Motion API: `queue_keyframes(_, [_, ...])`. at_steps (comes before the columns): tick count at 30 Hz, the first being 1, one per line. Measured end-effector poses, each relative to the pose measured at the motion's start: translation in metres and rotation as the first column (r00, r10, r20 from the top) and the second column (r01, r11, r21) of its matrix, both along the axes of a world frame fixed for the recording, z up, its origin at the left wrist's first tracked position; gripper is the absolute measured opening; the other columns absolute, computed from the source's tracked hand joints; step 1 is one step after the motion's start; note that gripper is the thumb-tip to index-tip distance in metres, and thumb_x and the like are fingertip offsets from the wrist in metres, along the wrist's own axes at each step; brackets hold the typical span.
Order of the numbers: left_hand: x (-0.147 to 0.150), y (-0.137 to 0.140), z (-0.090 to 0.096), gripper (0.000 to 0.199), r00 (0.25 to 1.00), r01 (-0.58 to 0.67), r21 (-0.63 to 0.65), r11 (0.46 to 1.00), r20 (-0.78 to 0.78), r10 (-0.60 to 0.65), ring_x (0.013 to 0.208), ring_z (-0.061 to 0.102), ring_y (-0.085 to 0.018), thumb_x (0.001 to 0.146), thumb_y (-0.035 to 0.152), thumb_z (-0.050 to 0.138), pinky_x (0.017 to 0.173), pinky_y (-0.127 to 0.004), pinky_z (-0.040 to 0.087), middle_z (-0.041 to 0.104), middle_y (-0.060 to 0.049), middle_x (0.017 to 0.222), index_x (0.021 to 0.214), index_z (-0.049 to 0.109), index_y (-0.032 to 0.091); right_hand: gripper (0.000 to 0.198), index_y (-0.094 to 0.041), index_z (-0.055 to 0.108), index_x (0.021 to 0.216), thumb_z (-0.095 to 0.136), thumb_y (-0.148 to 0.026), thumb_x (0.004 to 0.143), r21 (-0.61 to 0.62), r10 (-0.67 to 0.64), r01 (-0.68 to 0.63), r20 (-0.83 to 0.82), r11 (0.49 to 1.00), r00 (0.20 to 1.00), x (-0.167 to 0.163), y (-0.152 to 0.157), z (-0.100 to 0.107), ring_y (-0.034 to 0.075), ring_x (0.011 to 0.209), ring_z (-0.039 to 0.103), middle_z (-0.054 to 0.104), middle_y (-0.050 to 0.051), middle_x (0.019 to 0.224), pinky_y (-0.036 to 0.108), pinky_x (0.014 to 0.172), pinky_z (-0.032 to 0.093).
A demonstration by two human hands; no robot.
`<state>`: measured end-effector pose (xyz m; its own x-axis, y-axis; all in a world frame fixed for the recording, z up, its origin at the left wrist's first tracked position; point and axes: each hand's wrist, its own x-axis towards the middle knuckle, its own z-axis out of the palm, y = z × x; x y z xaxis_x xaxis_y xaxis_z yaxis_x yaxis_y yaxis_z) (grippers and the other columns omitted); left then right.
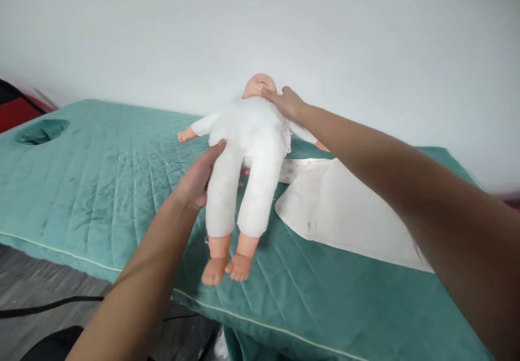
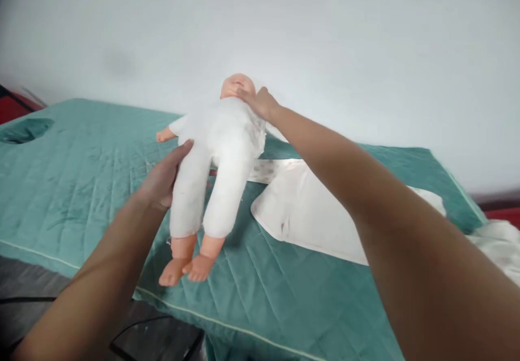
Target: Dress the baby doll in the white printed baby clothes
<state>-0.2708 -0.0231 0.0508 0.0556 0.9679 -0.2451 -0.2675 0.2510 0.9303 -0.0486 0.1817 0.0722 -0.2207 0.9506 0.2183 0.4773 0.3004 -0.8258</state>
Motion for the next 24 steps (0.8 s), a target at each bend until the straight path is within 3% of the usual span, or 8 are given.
queue_keyframes(3, [0.052,-0.027,0.017,0.049,0.997,0.054,0.066,0.996,0.053,-0.057,0.085,0.075,-0.030,0.093,0.053,0.055,0.058,-0.037,0.061,0.076,-0.011,0.101,0.126,0.063,0.017,0.103,-0.002,0.025,0.153,0.052,-0.077,0.087,-0.060,-0.097,0.102,0.080,0.993,0.992,0.052,-0.038,0.040,0.048,0.145,0.032,0.038,0.024,0.153,0.065,0.115,0.025])
queue_keyframes(6, [0.111,-0.057,0.017,0.057,0.983,0.109,0.096,0.989,0.139,-0.122,0.083,0.075,-0.030,0.087,0.053,0.066,0.064,-0.041,0.064,0.075,-0.014,0.104,0.130,0.058,0.018,0.106,-0.006,0.028,0.154,0.048,-0.083,0.084,-0.021,-0.181,0.188,0.182,0.982,0.966,0.115,-0.084,0.055,0.044,0.145,0.036,0.036,0.024,0.158,0.059,0.118,0.028])
queue_keyframes(9, [0.164,-0.079,0.002,0.061,0.963,0.195,0.062,0.979,0.178,-0.203,0.078,0.075,-0.028,0.082,0.051,0.072,0.066,-0.042,0.064,0.075,-0.014,0.109,0.132,0.054,0.020,0.111,-0.006,0.034,0.152,0.038,-0.091,0.080,-0.015,-0.287,0.305,0.298,0.952,0.911,0.179,-0.125,0.039,0.040,0.143,0.041,0.039,0.025,0.157,0.052,0.119,0.032])
queue_keyframes(12, [0.208,-0.091,-0.017,0.062,0.943,0.288,-0.018,0.958,0.179,-0.280,0.080,0.076,-0.029,0.081,0.053,0.072,0.066,-0.042,0.064,0.075,-0.013,0.112,0.132,0.053,0.024,0.111,-0.005,0.036,0.151,0.032,-0.091,0.081,-0.060,-0.363,0.403,0.328,0.913,0.872,0.234,-0.152,0.006,0.039,0.141,0.044,0.042,0.026,0.155,0.050,0.118,0.034])
queue_keyframes(16, [0.246,-0.093,-0.040,0.066,0.940,0.324,-0.084,0.942,0.138,-0.311,0.088,0.075,-0.031,0.080,0.055,0.071,0.071,-0.045,0.064,0.074,-0.012,0.116,0.137,0.052,0.028,0.109,-0.006,0.035,0.152,0.031,-0.090,0.082,-0.148,-0.369,0.432,0.326,0.889,0.870,0.272,-0.162,-0.033,0.039,0.141,0.045,0.042,0.025,0.155,0.049,0.116,0.036])
queue_keyframes(21, [0.250,-0.086,-0.056,0.060,0.954,0.300,-0.080,0.950,0.051,-0.297,0.099,0.073,-0.028,0.081,0.057,0.070,0.083,-0.041,0.061,0.072,-0.010,0.122,0.132,0.058,0.026,0.110,-0.007,0.028,0.156,0.029,-0.089,0.083,-0.194,-0.296,0.386,0.370,0.902,0.880,0.284,-0.152,-0.052,0.039,0.142,0.045,0.040,0.025,0.157,0.047,0.115,0.037])
queue_keyframes(24, [0.231,-0.073,-0.057,0.053,0.917,0.357,-0.088,0.930,-0.157,-0.367,0.091,0.072,-0.026,0.086,0.060,0.061,0.077,-0.038,0.060,0.074,-0.011,0.111,0.121,0.066,0.020,0.111,-0.008,0.019,0.159,0.027,-0.089,0.083,-0.188,-0.203,0.329,0.488,0.925,0.849,0.292,-0.153,-0.047,0.041,0.136,0.050,0.047,0.027,0.151,0.049,0.110,0.040])
